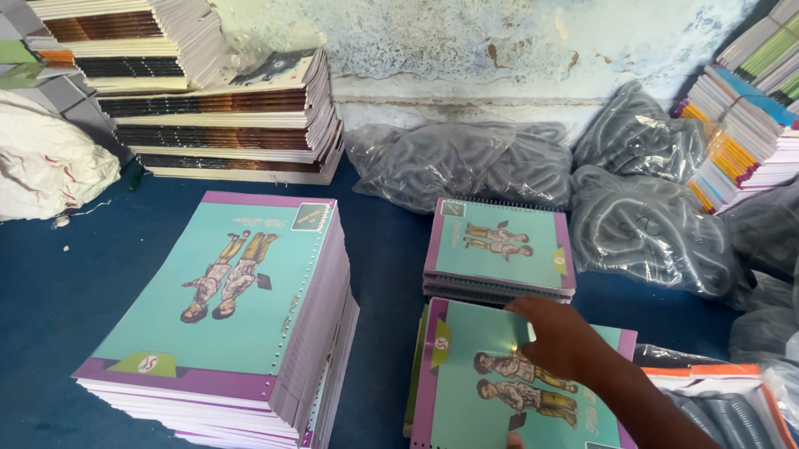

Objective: The person assembles spiral-bound notebooks by inserting metal coils into pre-punched holes. They handle multiple notebooks, aligning the coils and securing them to bind the pages together.

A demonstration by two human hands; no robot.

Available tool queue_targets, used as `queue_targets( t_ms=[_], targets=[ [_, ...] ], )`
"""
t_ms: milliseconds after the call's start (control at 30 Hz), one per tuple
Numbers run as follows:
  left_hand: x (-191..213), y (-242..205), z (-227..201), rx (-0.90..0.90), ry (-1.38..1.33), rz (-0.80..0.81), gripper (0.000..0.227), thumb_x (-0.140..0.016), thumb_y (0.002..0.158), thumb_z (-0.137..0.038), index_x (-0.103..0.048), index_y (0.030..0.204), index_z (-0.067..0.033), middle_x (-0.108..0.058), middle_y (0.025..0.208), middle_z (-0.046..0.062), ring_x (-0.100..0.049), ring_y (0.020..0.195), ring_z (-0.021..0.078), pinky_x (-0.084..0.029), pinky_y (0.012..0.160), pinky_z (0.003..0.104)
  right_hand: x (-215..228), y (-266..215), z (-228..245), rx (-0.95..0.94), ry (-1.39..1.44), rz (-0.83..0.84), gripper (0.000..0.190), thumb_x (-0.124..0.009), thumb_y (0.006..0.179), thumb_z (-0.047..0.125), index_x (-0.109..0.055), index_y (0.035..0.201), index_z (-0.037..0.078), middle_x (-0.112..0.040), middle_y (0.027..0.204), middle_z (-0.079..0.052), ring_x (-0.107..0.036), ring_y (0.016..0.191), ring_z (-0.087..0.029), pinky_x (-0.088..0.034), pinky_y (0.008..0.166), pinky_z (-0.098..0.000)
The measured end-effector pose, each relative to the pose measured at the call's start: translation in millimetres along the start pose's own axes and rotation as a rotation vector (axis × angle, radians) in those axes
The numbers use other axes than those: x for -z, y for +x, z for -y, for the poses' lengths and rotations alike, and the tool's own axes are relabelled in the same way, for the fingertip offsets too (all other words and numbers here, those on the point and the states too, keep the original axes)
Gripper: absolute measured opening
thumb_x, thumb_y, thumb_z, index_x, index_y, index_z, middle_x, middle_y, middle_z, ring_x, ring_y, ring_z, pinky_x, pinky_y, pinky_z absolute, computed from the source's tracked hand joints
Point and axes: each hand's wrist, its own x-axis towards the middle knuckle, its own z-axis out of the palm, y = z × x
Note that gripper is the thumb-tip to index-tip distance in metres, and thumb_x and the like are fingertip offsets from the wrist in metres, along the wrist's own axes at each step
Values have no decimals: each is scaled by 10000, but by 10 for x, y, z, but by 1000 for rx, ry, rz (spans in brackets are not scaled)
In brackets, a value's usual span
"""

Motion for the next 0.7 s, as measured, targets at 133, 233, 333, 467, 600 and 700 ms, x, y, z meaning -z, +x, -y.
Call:
queue_targets(
  t_ms=[133, 233, 333, 467, 600, 700],
  targets=[
    [128, 205, 158, 45, 8, -8, 519, -669, 927, -199, -509, 1413, -115, -704, 1243, 187, -744, 1092, 348, -653, 822, 540, -58, 27, 57, 4, 7, 8, 604, -766, 733, 67, -598, 1309, 131, -664, 1322, -91, -615, 1266, -297, -483, 1081, -400],
    [182, 290, 192, 71, 2, -10, 530, -663, 931, -241, -501, 1419, -114, -697, 1260, 177, -736, 1121, 337, -649, 856, 539, -78, 33, 67, 12, 14, 13, 751, -799, 738, 77, -536, 1436, 160, -604, 1376, -120, -564, 1295, -324, -437, 1097, -430],
    [209, 326, 199, 81, 0, -11, 544, -657, 935, -284, -493, 1424, -114, -690, 1276, 167, -728, 1149, 326, -646, 890, 539, -119, 48, 71, -6, 24, 36, 782, -793, 750, 80, -507, 1470, 184, -602, 1392, -116, -562, 1313, -313, -449, 1105, -421],
    [216, 283, 189, 105, -11, -9, 560, -647, 944, -325, -482, 1433, -109, -681, 1299, 158, -718, 1185, 313, -634, 926, 535, -191, 74, 60, 6, -43, 59, 849, -782, 767, 93, -417, 1527, 197, -586, 1405, -127, -543, 1320, -327, -414, 1121, -452],
    [238, 217, 138, 121, -22, -13, 535, -649, 944, -288, -501, 1423, -105, -681, 1297, 156, -708, 1195, 309, -621, 932, 528, -275, 95, 62, -23, -113, 104, 921, -781, 782, 100, -326, 1575, 209, -577, 1392, -138, -510, 1335, -326, -322, 1167, -479],
    [242, 186, 103, 128, -28, -24, 512, -655, 939, -254, -521, 1410, -104, -684, 1289, 153, -701, 1198, 307, -615, 936, 524, -311, 114, 63, -28, -163, 116, 901, -765, 795, 109, -301, 1560, 216, -595, 1365, -122, -530, 1314, -303, -310, 1182, -470]
  ],
)
